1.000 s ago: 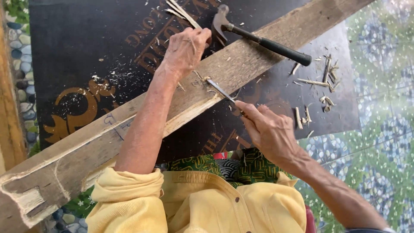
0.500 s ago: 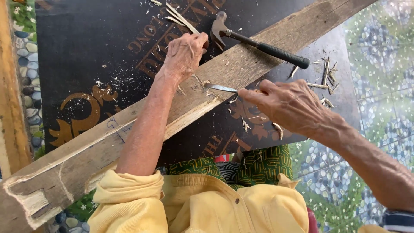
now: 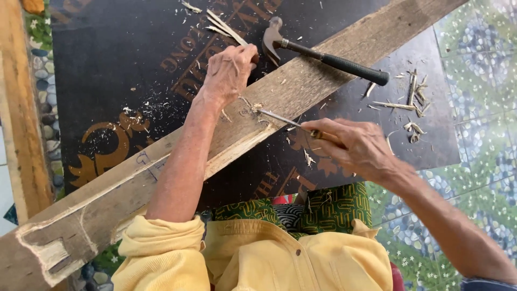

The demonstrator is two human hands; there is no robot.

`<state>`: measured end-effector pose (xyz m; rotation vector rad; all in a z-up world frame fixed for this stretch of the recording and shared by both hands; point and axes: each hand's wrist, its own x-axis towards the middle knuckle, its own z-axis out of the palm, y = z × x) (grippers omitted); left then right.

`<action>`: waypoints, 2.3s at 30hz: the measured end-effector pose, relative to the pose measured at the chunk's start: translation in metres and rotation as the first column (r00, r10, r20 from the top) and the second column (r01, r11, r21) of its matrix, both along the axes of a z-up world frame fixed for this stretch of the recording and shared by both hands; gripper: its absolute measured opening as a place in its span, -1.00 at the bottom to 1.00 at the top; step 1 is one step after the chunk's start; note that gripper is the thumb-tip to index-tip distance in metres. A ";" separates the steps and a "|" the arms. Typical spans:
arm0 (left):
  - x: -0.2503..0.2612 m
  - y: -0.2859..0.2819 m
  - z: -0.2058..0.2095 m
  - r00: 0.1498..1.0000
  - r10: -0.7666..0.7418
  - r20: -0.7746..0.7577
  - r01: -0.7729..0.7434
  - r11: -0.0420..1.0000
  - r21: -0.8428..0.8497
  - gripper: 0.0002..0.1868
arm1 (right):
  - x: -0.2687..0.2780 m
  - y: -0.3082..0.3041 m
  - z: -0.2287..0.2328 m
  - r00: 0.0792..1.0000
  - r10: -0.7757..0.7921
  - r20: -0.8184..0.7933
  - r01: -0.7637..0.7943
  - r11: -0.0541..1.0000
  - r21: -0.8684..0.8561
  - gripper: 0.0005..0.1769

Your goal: Carving a decorative pattern into a wooden plank using a hammer and chisel while sitting on the floor.

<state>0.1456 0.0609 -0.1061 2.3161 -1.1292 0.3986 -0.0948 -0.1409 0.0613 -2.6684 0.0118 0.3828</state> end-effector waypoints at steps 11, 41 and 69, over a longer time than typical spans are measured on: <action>-0.002 -0.002 0.004 0.995 0.047 0.083 -0.052 0.997 0.050 -0.77 | -0.017 0.030 -0.011 0.915 0.375 0.152 -0.270 0.846 -0.459 -0.46; 0.001 -0.003 -0.007 0.997 0.045 0.063 -0.046 0.999 0.015 -0.85 | -0.045 0.043 -0.076 0.872 -0.039 0.489 0.053 0.998 -0.015 -0.60; 0.014 -0.003 0.003 0.905 0.422 0.063 -0.400 0.891 -0.214 -0.89 | 0.088 0.067 -0.090 0.580 0.389 0.715 -0.111 0.908 -0.405 -0.79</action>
